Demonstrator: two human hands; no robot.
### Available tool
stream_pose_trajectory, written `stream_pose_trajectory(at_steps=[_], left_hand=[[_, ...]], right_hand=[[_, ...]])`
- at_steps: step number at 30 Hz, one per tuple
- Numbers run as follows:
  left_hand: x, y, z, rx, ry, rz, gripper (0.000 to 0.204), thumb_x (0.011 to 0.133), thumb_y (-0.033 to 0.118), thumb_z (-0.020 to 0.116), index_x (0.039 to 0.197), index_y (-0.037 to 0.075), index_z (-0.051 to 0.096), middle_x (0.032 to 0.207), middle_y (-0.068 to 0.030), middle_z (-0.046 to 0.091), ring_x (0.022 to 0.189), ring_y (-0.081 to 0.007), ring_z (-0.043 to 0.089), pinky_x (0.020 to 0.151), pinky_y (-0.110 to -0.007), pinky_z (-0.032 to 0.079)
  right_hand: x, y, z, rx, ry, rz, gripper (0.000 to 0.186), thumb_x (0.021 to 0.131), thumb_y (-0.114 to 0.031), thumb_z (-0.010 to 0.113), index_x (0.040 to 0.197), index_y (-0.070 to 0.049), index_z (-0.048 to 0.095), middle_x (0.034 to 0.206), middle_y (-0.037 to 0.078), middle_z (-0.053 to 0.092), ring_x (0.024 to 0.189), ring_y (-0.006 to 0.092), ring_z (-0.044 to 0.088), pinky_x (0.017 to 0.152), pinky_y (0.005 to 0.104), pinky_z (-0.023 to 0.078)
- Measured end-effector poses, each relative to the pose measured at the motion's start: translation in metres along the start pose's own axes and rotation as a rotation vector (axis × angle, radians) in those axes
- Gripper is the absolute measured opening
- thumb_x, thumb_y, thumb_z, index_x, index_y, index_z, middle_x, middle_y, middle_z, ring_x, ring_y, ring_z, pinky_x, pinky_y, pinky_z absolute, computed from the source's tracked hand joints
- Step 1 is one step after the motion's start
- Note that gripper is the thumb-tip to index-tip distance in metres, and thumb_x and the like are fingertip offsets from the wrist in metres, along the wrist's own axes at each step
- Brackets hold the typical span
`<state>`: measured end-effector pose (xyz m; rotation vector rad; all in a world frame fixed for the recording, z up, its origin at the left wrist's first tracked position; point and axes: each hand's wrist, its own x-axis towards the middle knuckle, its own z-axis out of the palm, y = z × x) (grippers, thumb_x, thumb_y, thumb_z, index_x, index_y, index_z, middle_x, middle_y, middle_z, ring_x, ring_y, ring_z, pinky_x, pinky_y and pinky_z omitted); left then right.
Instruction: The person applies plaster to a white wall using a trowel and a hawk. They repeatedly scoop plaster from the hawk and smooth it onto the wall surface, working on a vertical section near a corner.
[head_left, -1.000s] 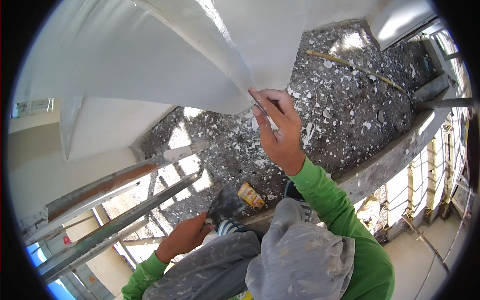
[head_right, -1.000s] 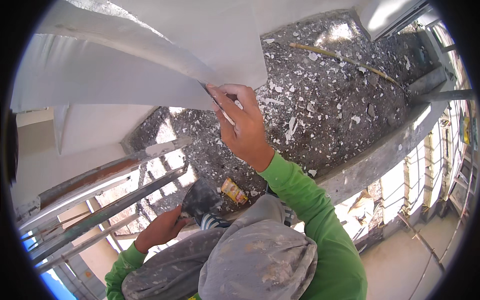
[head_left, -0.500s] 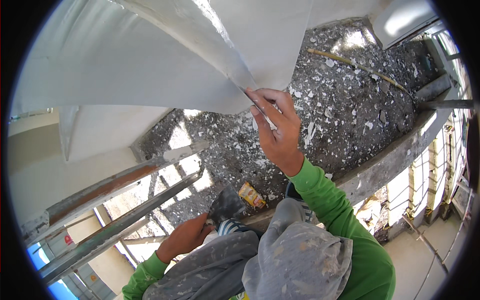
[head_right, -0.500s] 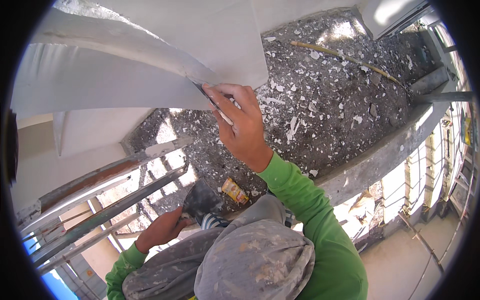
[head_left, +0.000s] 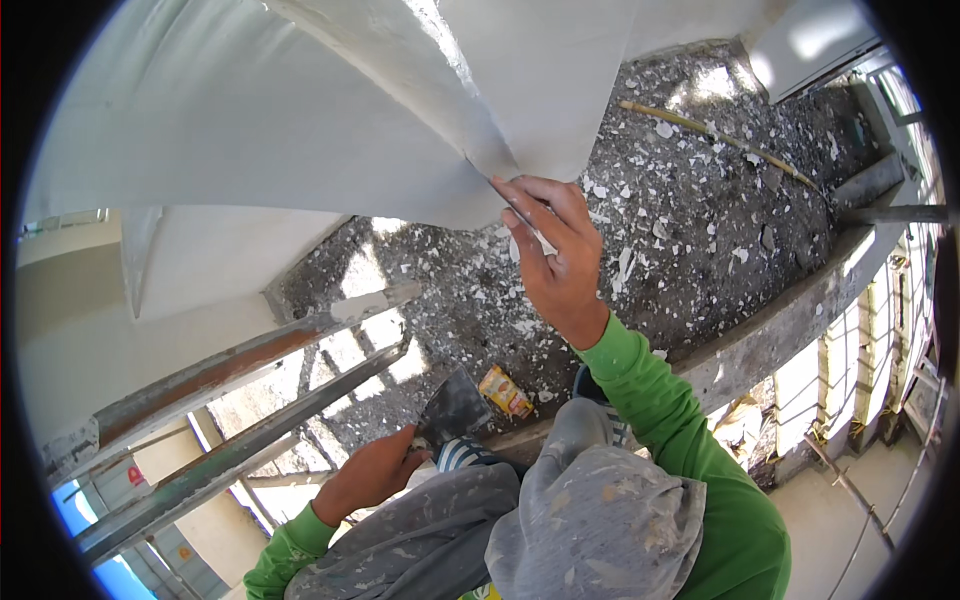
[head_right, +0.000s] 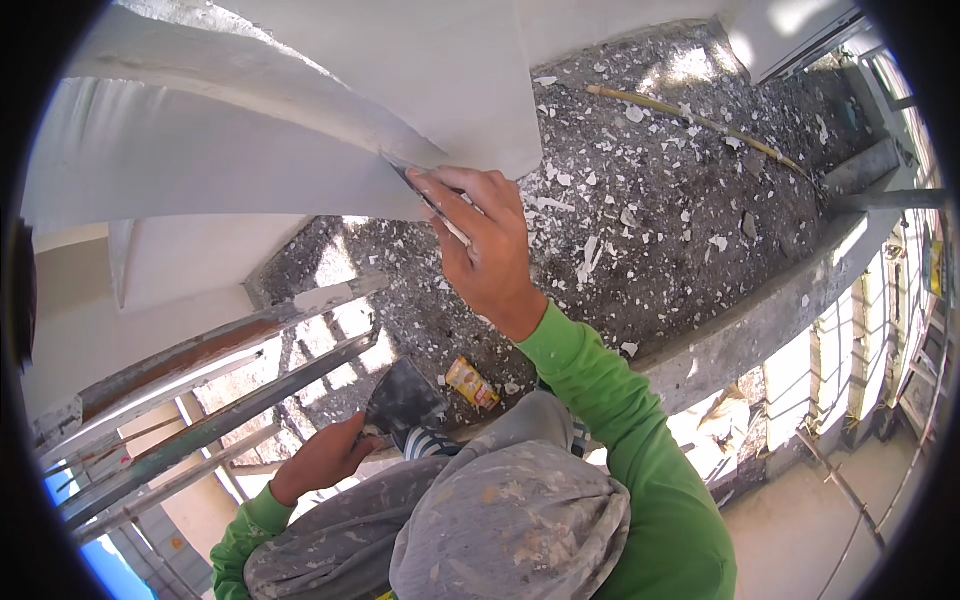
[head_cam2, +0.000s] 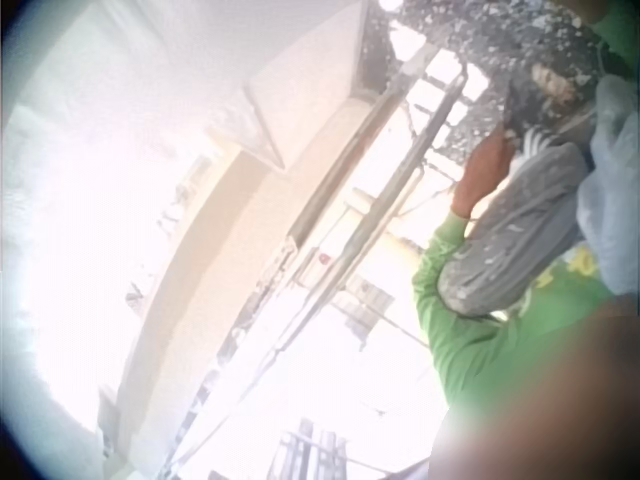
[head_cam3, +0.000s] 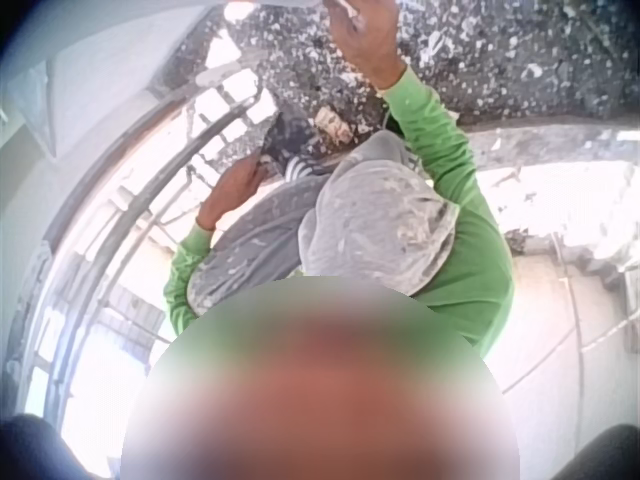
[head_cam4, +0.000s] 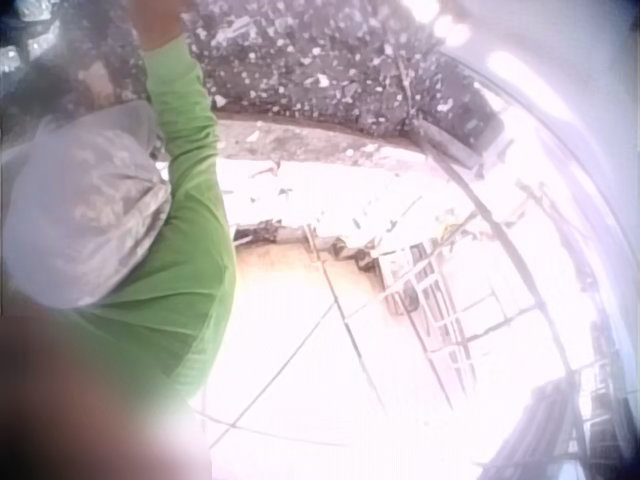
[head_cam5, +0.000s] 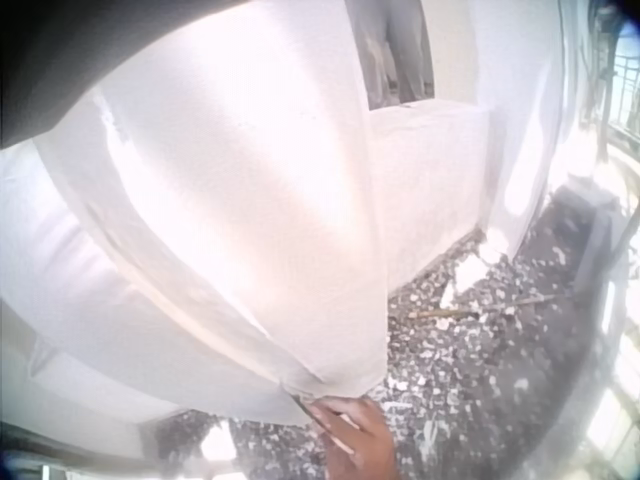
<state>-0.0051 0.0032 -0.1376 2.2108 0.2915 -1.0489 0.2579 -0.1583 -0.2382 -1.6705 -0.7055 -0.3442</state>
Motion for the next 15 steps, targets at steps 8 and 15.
stream_pose_trajectory(at_steps=[8,15], left_hand=[[0.0,-0.004,0.004,0.002,-0.011,0.005,0.031,0.094,0.025,0.057,0.104,-0.003,0.046,0.077,-0.0257,0.056,0.073,-0.0454,0.055,0.061,-0.049,0.041],[-0.004,-0.006,0.006,-0.016,-0.01,-0.024,0.033,0.093,0.025,0.057,0.105,-0.004,0.047,0.076,-0.0259,0.056,0.074,-0.0458,0.056,0.061,-0.05,0.043]], right_hand=[[-0.004,-0.006,0.012,-0.297,0.089,-0.061,0.042,0.075,-0.002,0.065,0.117,-0.01,0.065,0.105,0.0,0.062,0.088,0.0137,0.056,0.085,0.0363,0.026],[-0.009,-0.014,0.0,-0.188,0.113,-0.031,0.026,0.087,-0.008,0.062,0.112,-0.003,0.067,0.099,0.006,0.064,0.086,0.0176,0.051,0.083,0.0337,0.029]])
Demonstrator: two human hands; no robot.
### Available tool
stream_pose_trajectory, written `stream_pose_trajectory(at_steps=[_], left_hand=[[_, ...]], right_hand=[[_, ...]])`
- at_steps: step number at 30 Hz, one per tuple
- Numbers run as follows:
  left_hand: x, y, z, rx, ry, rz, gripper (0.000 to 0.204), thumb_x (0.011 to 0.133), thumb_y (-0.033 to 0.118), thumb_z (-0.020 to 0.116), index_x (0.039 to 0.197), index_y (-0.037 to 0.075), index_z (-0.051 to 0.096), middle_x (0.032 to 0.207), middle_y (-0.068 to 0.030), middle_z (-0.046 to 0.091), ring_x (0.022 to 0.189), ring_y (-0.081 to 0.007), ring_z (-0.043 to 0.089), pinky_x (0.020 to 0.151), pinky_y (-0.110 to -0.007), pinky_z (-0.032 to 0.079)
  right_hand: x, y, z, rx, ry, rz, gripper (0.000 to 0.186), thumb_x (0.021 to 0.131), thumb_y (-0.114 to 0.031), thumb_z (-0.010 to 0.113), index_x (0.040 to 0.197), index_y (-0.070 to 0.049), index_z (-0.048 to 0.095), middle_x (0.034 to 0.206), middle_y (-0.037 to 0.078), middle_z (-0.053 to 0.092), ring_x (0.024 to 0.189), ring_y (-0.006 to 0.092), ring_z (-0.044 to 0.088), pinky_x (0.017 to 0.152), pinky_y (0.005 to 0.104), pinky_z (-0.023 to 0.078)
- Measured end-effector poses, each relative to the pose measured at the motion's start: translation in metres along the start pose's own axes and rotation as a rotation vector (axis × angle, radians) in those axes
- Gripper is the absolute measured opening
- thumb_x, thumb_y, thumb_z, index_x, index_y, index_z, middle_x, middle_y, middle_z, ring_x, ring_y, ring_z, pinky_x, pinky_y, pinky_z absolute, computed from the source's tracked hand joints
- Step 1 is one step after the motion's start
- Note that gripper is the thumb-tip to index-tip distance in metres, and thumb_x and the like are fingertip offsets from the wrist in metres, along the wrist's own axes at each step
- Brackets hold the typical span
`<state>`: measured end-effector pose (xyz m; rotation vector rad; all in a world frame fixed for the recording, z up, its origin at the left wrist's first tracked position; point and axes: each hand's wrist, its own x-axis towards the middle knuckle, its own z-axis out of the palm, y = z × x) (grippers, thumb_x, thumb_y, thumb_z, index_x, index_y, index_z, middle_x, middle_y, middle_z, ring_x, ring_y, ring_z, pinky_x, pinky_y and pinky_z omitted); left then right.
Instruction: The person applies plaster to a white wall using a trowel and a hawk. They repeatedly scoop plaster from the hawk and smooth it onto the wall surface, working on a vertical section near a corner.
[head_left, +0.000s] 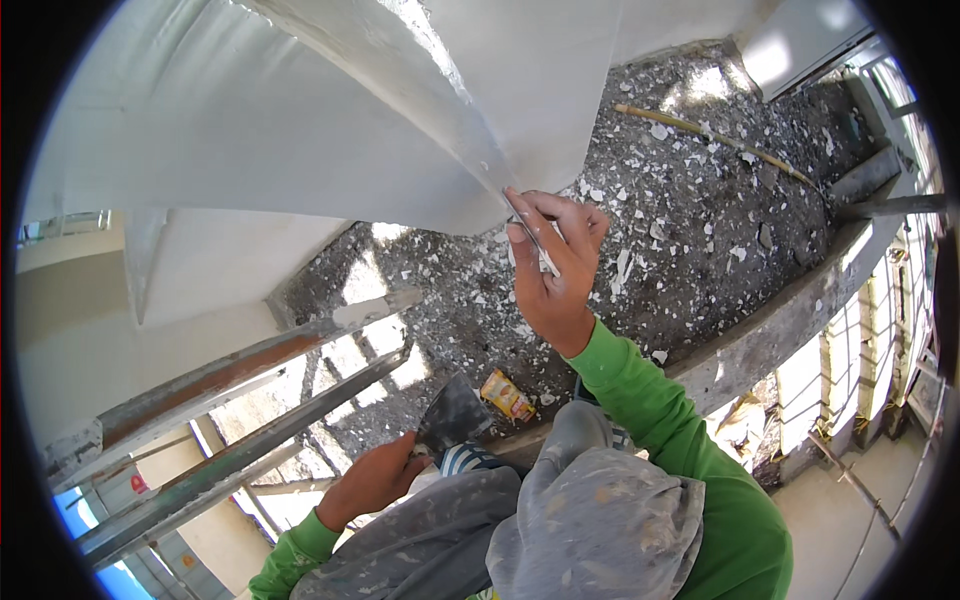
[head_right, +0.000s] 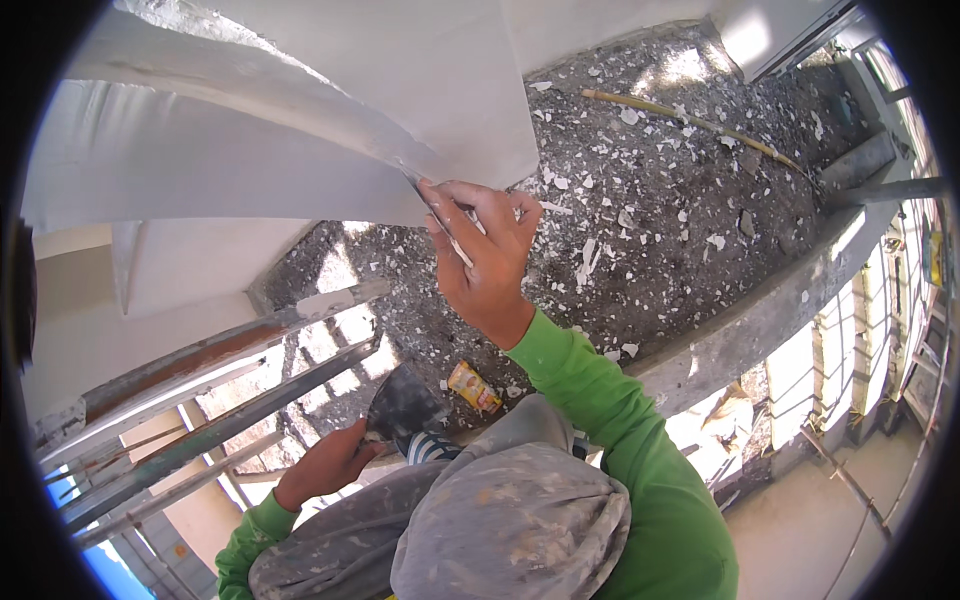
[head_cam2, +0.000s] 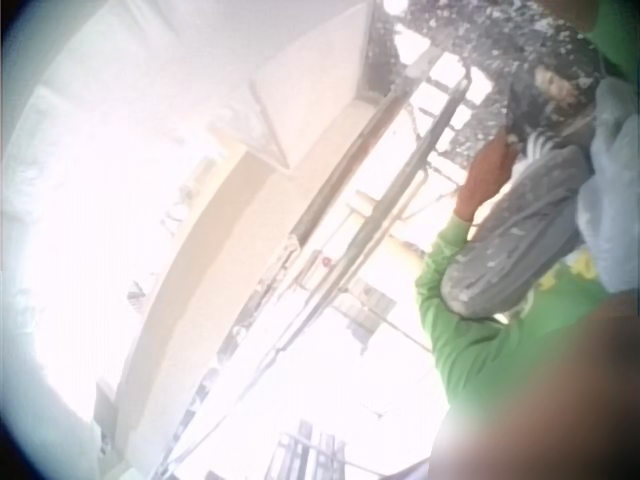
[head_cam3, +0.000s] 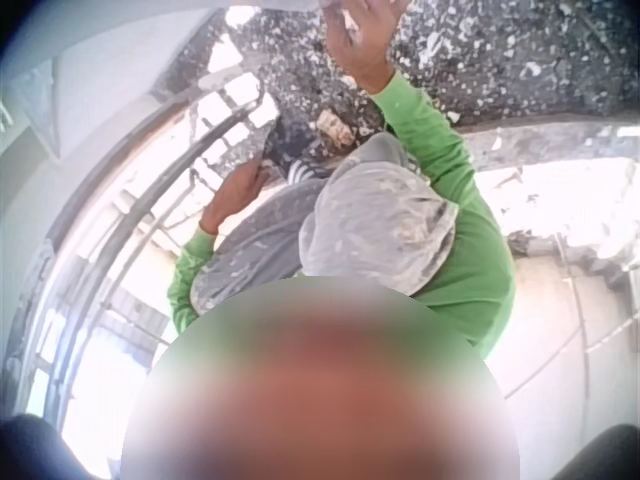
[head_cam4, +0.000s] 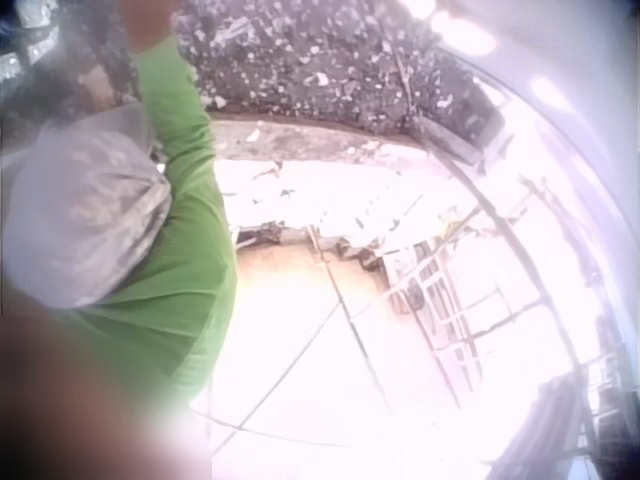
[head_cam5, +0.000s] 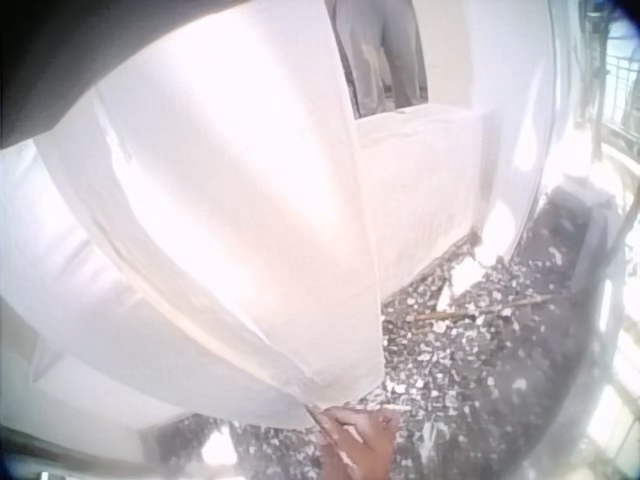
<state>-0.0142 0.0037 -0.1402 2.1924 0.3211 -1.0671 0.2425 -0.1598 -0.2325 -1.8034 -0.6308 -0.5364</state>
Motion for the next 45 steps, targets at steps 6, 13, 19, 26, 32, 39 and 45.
stream_pose_trajectory(at_steps=[6,13,19,26,32,39,45], left_hand=[[0.0,-0.001,0.002,-0.025,-0.001,0.02,0.033,0.093,0.024,0.058,0.107,-0.004,0.047,0.077,-0.0259,0.057,0.074,-0.0456,0.057,0.062,-0.05,0.043],[0.0,0.003,-0.001,0.005,0.022,0.024,0.032,0.093,0.023,0.059,0.107,-0.004,0.048,0.076,-0.0255,0.056,0.073,-0.0455,0.056,0.061,-0.05,0.042],[0.0,-0.001,0.002,0.005,0.007,0.013,0.032,0.092,0.022,0.06,0.107,-0.004,0.049,0.077,-0.0251,0.056,0.074,-0.0449,0.056,0.06,-0.049,0.042],[0.001,0.002,0.0,0.026,0.019,0.03,0.033,0.092,0.022,0.06,0.11,-0.004,0.048,0.077,-0.0248,0.057,0.074,-0.0445,0.056,0.061,-0.049,0.043],[0.002,0.002,0.0,0.039,0.02,0.027,0.033,0.092,0.023,0.06,0.109,-0.003,0.048,0.078,-0.0243,0.057,0.074,-0.0444,0.056,0.061,-0.049,0.043],[0.004,-0.001,0.001,0.019,0.042,0.08,0.031,0.092,0.023,0.06,0.105,-0.003,0.048,0.075,-0.0243,0.055,0.072,-0.0446,0.056,0.059,-0.049,0.042],[0.004,0.0,0.0,0.019,0.025,0.065,0.031,0.092,0.022,0.06,0.107,-0.003,0.048,0.075,-0.0243,0.056,0.071,-0.0446,0.056,0.059,-0.05,0.042]], right_hand=[[0.002,-0.003,-0.001,0.032,-0.006,-0.019,0.026,0.086,-0.007,0.063,0.112,-0.003,0.068,0.099,0.007,0.065,0.086,0.0185,0.053,0.083,0.0333,0.03],[0.012,0.001,0.001,0.058,-0.002,-0.026,0.041,0.076,0.001,0.066,0.116,-0.01,0.066,0.102,0.001,0.064,0.087,0.0143,0.057,0.079,0.0348,0.026],[0.014,0.003,0.001,0.094,-0.023,-0.019,0.043,0.075,0.002,0.067,0.115,-0.012,0.067,0.103,-0.001,0.064,0.088,0.0144,0.057,0.08,0.035,0.026],[0.014,0.005,0.001,0.112,-0.045,-0.001,0.043,0.074,0.002,0.066,0.115,-0.012,0.067,0.103,0.0,0.064,0.088,0.0157,0.058,0.081,0.0358,0.028],[0.018,0.007,0.004,0.13,-0.059,-0.013,0.045,0.073,0.002,0.066,0.115,-0.013,0.067,0.103,0.001,0.063,0.089,0.0165,0.058,0.08,0.0362,0.029],[0.015,0.004,0.013,0.089,0.002,-0.035,0.042,0.075,0.002,0.065,0.116,-0.009,0.065,0.104,0.002,0.063,0.089,0.0176,0.057,0.079,0.0362,0.03],[0.012,0.012,0.009,0.128,0.08,0.039,0.036,0.078,-0.001,0.065,0.114,-0.007,0.067,0.102,0.004,0.063,0.089,0.0193,0.056,0.081,0.0346,0.032]])
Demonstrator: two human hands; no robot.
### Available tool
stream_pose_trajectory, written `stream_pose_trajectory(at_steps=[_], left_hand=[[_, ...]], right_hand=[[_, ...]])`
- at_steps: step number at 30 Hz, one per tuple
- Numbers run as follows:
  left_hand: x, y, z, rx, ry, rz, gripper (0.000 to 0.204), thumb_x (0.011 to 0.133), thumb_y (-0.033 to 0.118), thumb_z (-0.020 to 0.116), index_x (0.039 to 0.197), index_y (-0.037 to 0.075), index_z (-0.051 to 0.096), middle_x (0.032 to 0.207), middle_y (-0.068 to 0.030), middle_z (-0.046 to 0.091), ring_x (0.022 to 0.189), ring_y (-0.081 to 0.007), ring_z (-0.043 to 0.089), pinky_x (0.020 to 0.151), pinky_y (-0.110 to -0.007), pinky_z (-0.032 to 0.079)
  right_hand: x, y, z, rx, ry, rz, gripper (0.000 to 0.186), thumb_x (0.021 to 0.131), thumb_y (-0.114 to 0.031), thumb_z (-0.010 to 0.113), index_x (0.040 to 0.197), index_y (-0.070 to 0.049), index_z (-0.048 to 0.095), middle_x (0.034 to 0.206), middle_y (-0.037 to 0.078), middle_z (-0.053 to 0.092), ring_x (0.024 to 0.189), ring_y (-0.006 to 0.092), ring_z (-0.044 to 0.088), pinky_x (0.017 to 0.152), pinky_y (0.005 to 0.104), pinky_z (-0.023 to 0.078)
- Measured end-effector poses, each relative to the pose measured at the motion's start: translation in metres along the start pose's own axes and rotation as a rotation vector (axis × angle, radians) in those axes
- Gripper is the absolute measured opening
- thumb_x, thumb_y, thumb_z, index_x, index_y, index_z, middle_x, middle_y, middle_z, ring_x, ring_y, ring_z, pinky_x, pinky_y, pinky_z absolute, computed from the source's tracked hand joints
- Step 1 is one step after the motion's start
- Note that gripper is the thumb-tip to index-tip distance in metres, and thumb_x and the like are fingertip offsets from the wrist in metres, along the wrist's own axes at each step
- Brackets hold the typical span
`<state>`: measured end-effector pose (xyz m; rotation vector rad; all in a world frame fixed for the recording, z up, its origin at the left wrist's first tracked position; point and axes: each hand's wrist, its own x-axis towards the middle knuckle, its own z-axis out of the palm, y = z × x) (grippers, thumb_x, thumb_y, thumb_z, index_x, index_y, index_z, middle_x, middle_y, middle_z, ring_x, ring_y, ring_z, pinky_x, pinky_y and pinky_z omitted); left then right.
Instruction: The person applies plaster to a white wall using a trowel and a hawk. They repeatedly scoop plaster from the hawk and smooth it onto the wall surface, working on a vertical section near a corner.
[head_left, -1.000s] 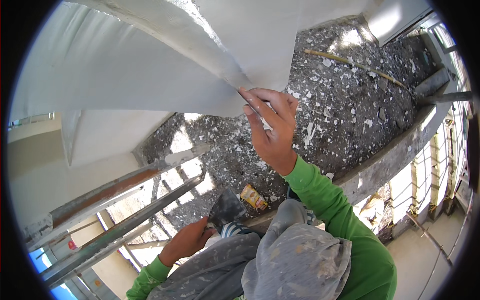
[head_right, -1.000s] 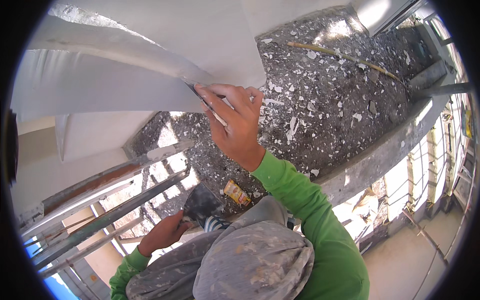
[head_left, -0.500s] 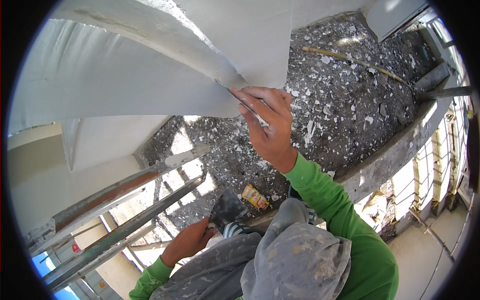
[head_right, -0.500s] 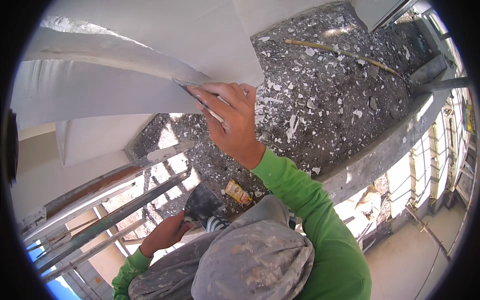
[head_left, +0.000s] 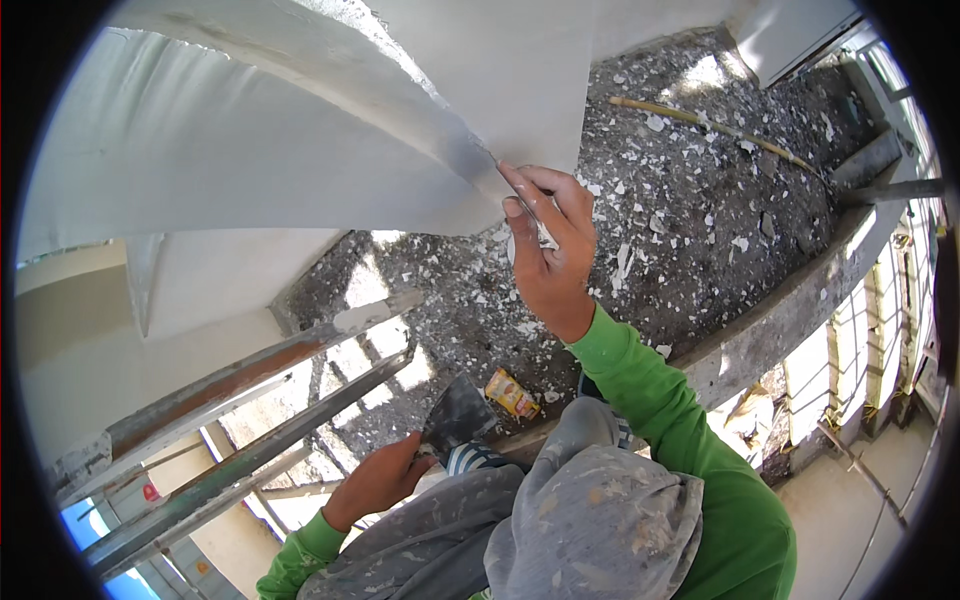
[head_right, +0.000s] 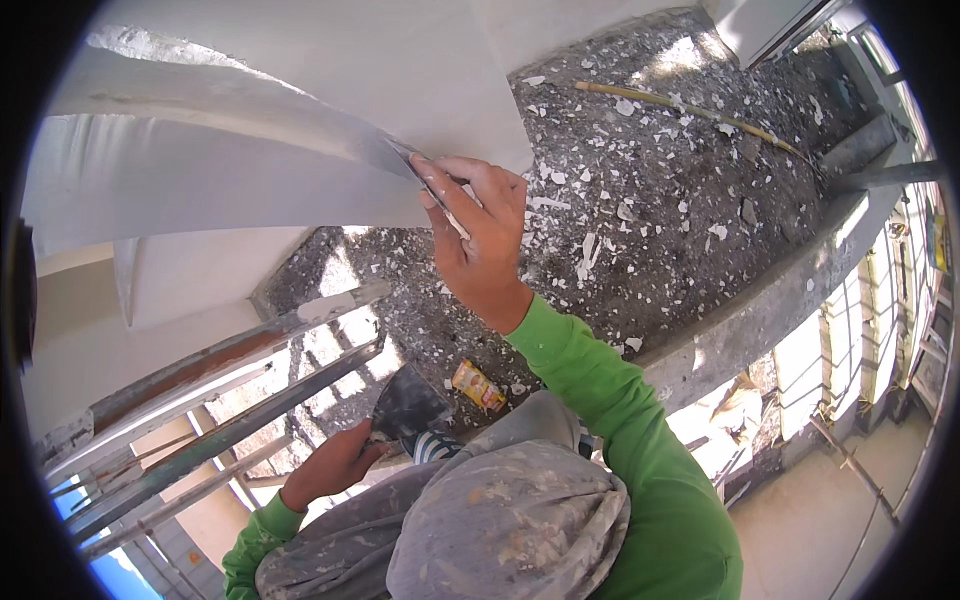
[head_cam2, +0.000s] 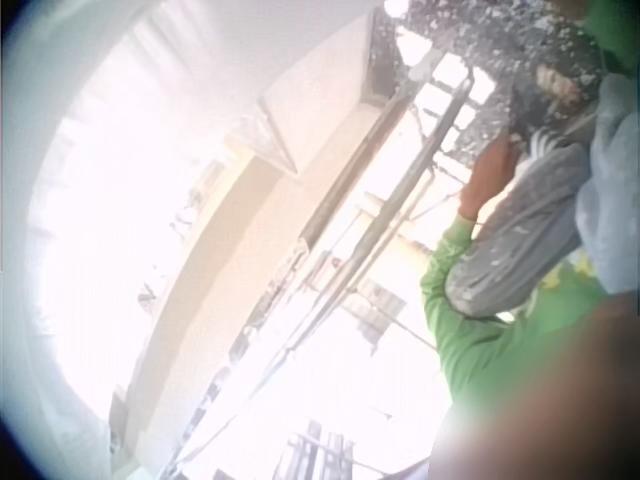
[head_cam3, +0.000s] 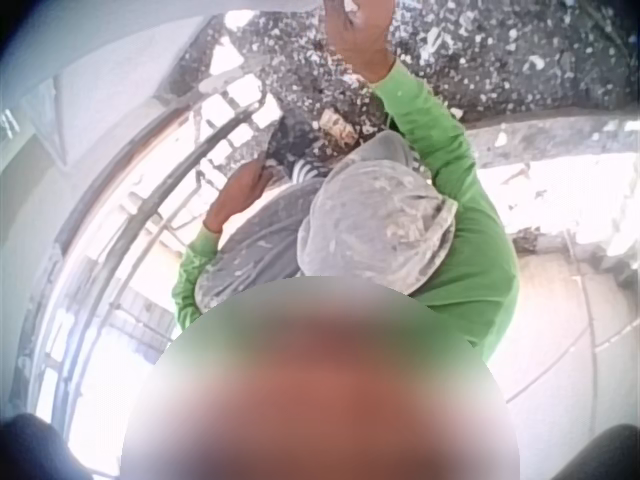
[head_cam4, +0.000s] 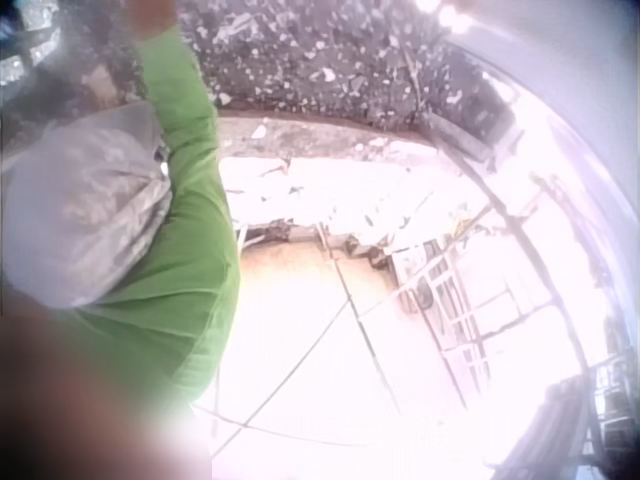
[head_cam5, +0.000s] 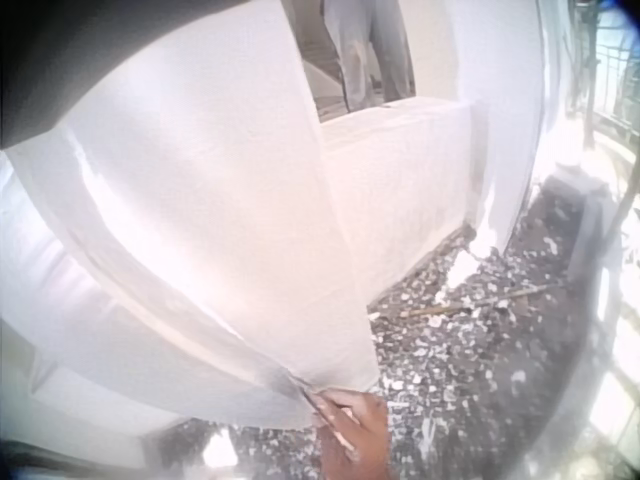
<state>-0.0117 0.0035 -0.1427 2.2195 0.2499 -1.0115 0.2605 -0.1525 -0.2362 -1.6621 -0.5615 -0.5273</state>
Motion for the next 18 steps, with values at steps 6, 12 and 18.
stream_pose_trajectory(at_steps=[6,12,18], left_hand=[[-0.001,0.0,0.001,0.006,-0.037,-0.068,0.033,0.092,0.022,0.06,0.109,-0.004,0.048,0.077,-0.0246,0.057,0.072,-0.0444,0.057,0.06,-0.05,0.043],[0.001,0.003,-0.002,0.008,0.014,-0.001,0.033,0.092,0.024,0.059,0.107,-0.003,0.048,0.076,-0.0244,0.057,0.072,-0.044,0.057,0.059,-0.049,0.043],[-0.001,0.004,-0.005,0.008,0.001,-0.033,0.03,0.092,0.024,0.059,0.101,-0.002,0.047,0.073,-0.0239,0.056,0.069,-0.0441,0.057,0.058,-0.05,0.042]], right_hand=[[-0.01,0.003,-0.011,-0.022,-0.081,0.008,0.032,0.081,-0.002,0.065,0.112,-0.005,0.068,0.1,0.006,0.063,0.089,0.0214,0.055,0.081,0.0337,0.035],[-0.013,-0.006,-0.016,-0.009,-0.116,0.027,0.03,0.082,-0.003,0.065,0.112,-0.004,0.068,0.098,0.008,0.063,0.089,0.0227,0.056,0.08,0.0333,0.04],[-0.014,0.004,-0.052,0.169,-0.241,0.239,0.025,0.077,-0.006,0.074,0.101,-0.004,0.066,0.087,0.009,0.066,0.082,0.0139,0.06,0.068,0.0275,0.045]])
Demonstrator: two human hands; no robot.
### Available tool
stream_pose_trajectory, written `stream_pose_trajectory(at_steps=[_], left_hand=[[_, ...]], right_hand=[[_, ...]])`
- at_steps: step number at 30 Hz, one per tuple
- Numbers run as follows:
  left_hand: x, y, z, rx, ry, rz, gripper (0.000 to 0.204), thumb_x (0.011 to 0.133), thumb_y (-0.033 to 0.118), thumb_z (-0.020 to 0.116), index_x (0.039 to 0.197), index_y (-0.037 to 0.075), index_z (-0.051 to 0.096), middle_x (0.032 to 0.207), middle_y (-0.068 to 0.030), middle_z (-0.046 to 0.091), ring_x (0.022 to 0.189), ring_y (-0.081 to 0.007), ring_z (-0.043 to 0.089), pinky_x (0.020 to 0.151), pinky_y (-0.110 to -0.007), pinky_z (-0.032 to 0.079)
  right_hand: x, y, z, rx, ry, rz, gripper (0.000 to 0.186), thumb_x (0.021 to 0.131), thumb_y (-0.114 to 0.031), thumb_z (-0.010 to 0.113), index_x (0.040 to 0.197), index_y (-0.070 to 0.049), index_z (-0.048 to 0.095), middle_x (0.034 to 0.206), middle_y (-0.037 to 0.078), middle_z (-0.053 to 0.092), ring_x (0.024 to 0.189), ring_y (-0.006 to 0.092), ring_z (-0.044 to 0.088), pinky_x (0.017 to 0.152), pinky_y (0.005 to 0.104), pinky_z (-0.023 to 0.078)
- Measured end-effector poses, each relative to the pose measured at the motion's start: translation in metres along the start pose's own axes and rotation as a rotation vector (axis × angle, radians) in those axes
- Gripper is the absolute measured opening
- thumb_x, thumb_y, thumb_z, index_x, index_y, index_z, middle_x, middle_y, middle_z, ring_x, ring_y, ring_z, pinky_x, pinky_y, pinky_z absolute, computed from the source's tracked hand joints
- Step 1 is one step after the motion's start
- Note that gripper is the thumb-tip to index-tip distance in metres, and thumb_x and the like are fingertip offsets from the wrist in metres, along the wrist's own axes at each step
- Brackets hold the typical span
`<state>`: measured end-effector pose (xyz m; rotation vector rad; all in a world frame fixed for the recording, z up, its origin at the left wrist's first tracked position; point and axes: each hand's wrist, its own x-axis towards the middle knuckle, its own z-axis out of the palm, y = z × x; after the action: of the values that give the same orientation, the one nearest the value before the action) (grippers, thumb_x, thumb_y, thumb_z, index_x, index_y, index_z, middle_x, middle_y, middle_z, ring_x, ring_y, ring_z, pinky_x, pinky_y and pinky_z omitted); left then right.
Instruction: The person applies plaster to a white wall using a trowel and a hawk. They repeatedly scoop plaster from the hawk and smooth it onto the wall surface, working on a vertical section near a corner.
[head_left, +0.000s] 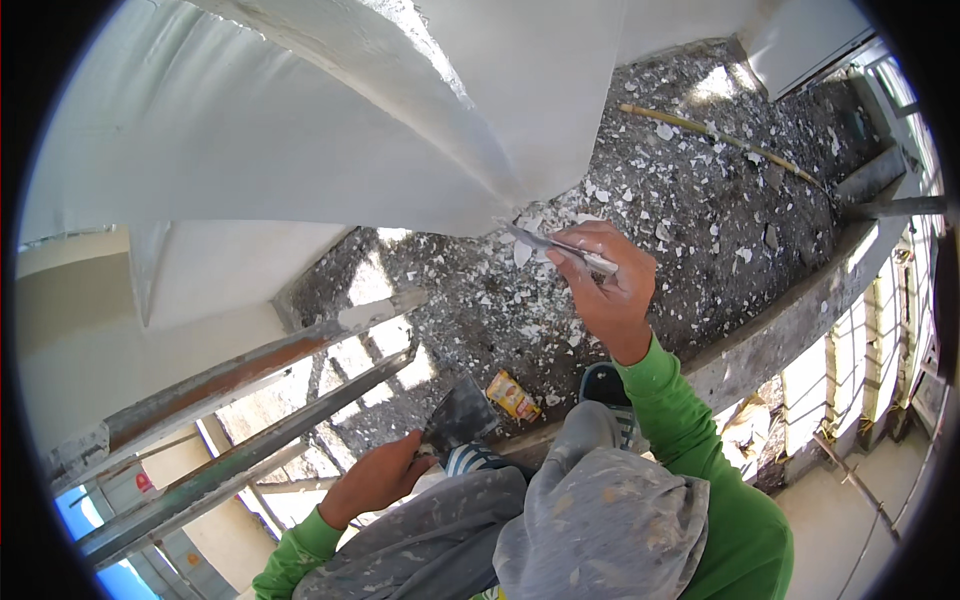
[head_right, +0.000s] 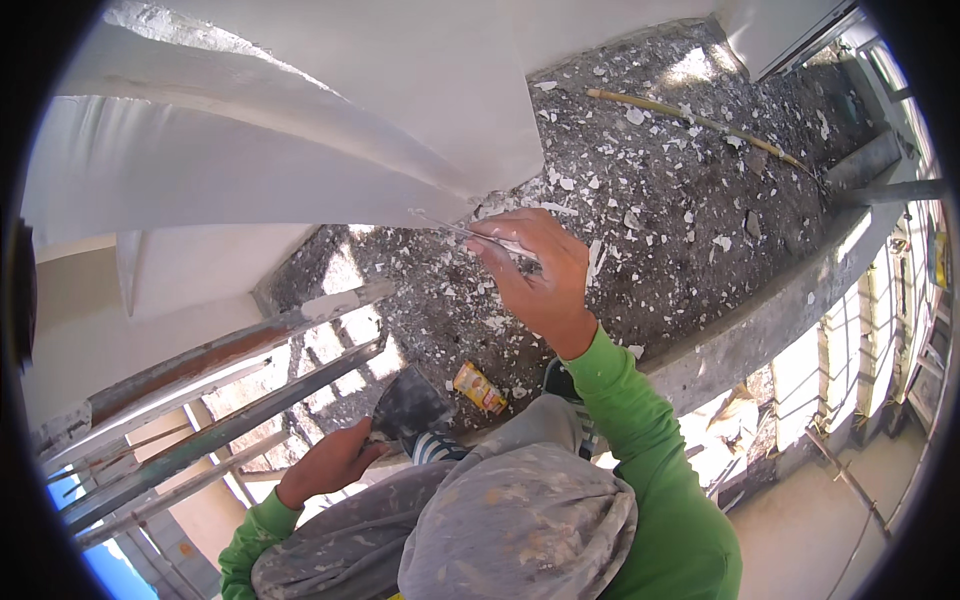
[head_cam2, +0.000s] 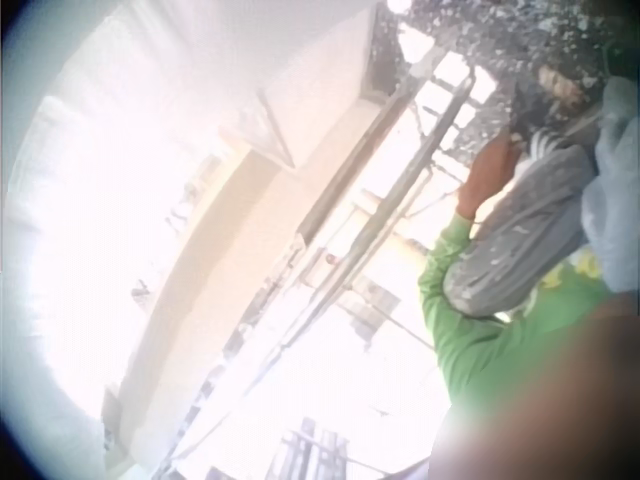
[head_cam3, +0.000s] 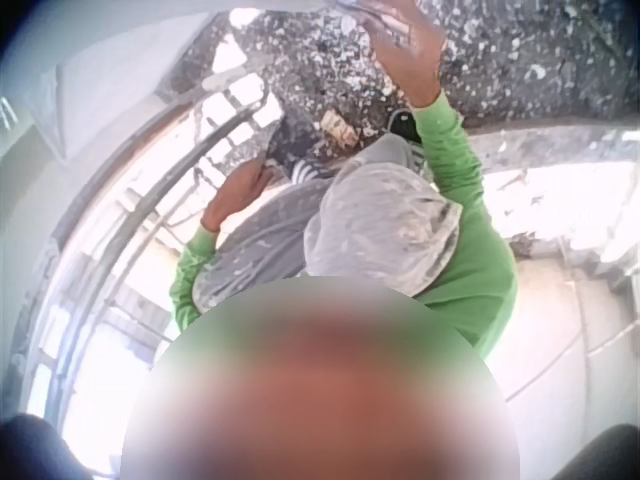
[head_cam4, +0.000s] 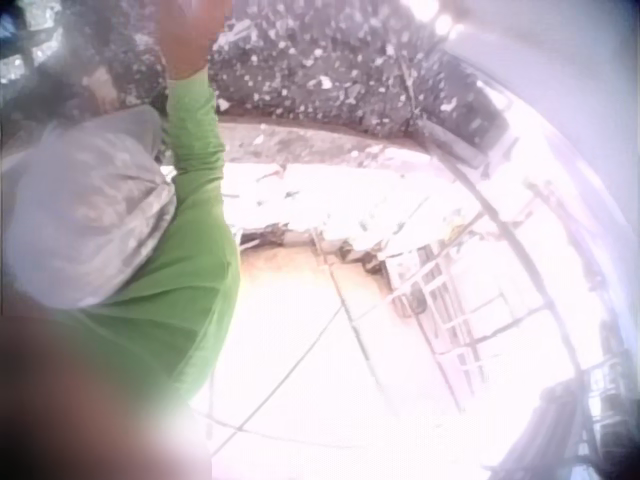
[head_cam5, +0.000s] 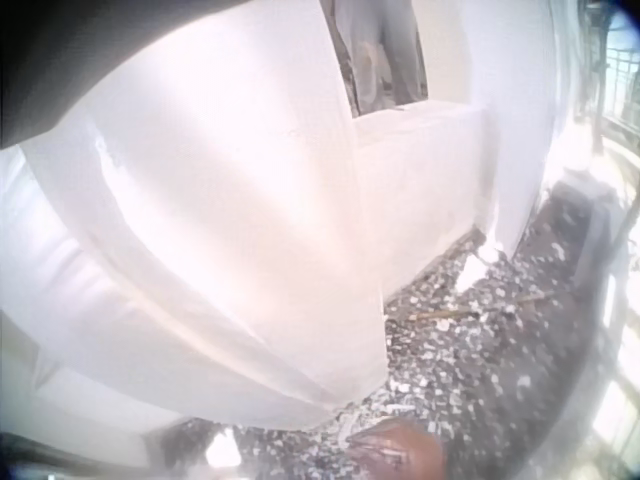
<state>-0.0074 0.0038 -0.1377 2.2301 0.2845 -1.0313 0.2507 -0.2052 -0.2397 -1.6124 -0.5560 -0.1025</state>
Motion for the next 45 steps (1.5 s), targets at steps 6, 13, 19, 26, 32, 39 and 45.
stream_pose_trajectory(at_steps=[6,13,19,26,32,39,45], left_hand=[[-0.001,0.005,-0.008,-0.232,-0.15,-0.081,0.03,0.095,0.026,0.056,0.101,-0.001,0.046,0.07,-0.024,0.055,0.067,-0.0432,0.057,0.055,-0.049,0.04],[0.002,0.014,-0.019,-0.274,-0.205,0.106,0.033,0.097,0.032,0.054,0.104,0.0,0.048,0.057,-0.0127,0.051,0.05,-0.0274,0.053,0.051,-0.039,0.04],[-0.012,-0.006,-0.001,-0.741,-0.322,-0.048,0.03,0.1,0.024,0.049,0.124,0.007,0.048,0.062,0.0008,0.05,0.052,-0.0096,0.051,0.048,-0.028,0.043],[-0.008,-0.005,-0.005,-0.762,-0.093,-0.217,0.053,0.102,0.024,0.043,0.148,0.01,0.021,0.06,-0.0021,0.051,0.046,-0.011,0.052,0.046,-0.028,0.046],[-0.003,0.001,-0.008,-0.819,-0.084,-0.304,0.044,0.101,0.027,0.043,0.14,0.009,0.031,0.067,-0.0032,0.052,0.049,-0.0116,0.054,0.044,-0.027,0.048],[-0.003,0.004,-0.012,-0.624,-0.28,-0.347,0.042,0.1,0.029,0.043,0.135,0.009,0.034,0.062,-0.0049,0.054,0.045,-0.0144,0.055,0.043,-0.031,0.044],[-0.007,-0.02,0.009,-0.535,-0.202,-0.318,0.044,0.1,0.031,0.044,0.132,0.002,0.031,0.062,-0.0081,0.054,0.046,-0.0178,0.057,0.046,-0.034,0.046]], right_hand=[[-0.012,0.015,-0.028,0.506,-0.28,0.533,0.032,0.076,-0.015,0.08,0.089,-0.005,0.053,0.077,-0.004,0.053,0.072,0.0028,0.047,0.064,0.0193,0.04],[-0.043,0.001,0.03,0.497,-0.888,0.589,0.051,0.065,-0.036,0.087,0.09,-0.008,0.052,0.082,-0.004,0.045,0.074,0.0072,0.041,0.064,0.024,0.036],[-0.052,0.032,0.035,0.192,-1.076,0.478,0.056,0.067,-0.039,0.084,0.097,-0.004,0.053,0.08,0.005,0.051,0.074,0.0176,0.048,0.068,0.0338,0.041],[-0.076,0.039,0.024,-0.158,-0.613,0.191,0.039,0.078,-0.01,0.066,0.115,-0.002,0.058,0.092,0.015,0.054,0.086,0.0334,0.055,0.078,0.0389,0.045],[-0.108,-0.045,0.06,-0.082,-0.84,-0.186,0.044,0.079,0.004,0.056,0.123,-0.002,0.057,0.1,0.014,0.048,0.096,0.031,0.048,0.086,0.0386,0.042],[-0.083,0.036,0.031,-0.049,-0.81,0.218,0.031,0.082,-0.005,0.061,0.112,0.002,0.061,0.093,0.015,0.053,0.091,0.0305,0.054,0.08,0.0386,0.044],[-0.029,0.087,-0.106,0.722,-1.025,0.652,0.026,0.079,-0.013,0.074,0.096,0.003,0.064,0.078,0.012,0.062,0.069,0.0216,0.059,0.061,0.0339,0.046]])
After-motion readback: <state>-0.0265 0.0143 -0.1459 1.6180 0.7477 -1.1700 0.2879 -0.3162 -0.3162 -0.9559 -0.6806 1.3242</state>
